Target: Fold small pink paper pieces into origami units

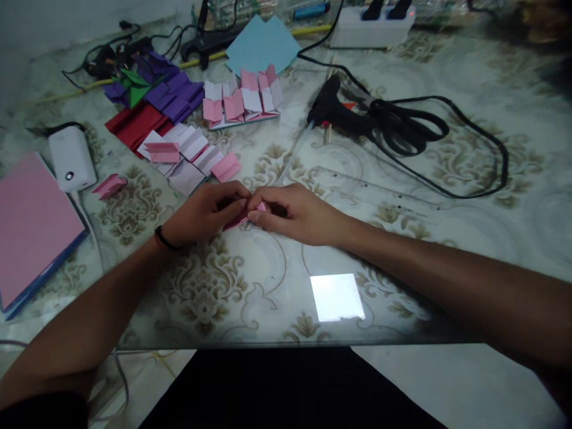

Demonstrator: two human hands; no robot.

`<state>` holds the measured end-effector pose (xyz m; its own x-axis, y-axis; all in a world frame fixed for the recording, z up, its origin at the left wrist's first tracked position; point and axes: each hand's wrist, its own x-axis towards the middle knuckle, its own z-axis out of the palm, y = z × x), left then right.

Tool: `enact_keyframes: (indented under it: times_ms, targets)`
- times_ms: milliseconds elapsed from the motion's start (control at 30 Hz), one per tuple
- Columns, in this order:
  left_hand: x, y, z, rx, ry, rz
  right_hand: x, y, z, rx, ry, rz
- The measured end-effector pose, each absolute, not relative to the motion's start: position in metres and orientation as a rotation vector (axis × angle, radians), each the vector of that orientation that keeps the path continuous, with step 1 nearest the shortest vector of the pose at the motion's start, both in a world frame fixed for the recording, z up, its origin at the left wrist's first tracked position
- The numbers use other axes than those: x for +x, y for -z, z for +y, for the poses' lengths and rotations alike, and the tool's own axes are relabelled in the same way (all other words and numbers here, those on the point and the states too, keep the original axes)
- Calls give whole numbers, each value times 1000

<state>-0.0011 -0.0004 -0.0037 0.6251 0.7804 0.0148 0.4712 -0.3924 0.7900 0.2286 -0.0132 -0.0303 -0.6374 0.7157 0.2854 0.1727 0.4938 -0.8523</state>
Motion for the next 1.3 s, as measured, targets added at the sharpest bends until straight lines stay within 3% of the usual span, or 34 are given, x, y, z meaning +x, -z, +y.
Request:
enact_keyframes:
  times_ms: [1300]
  targets:
    - [0, 3, 1, 2064, -504, 974, 229, 28, -13, -729, -1136, -2103]
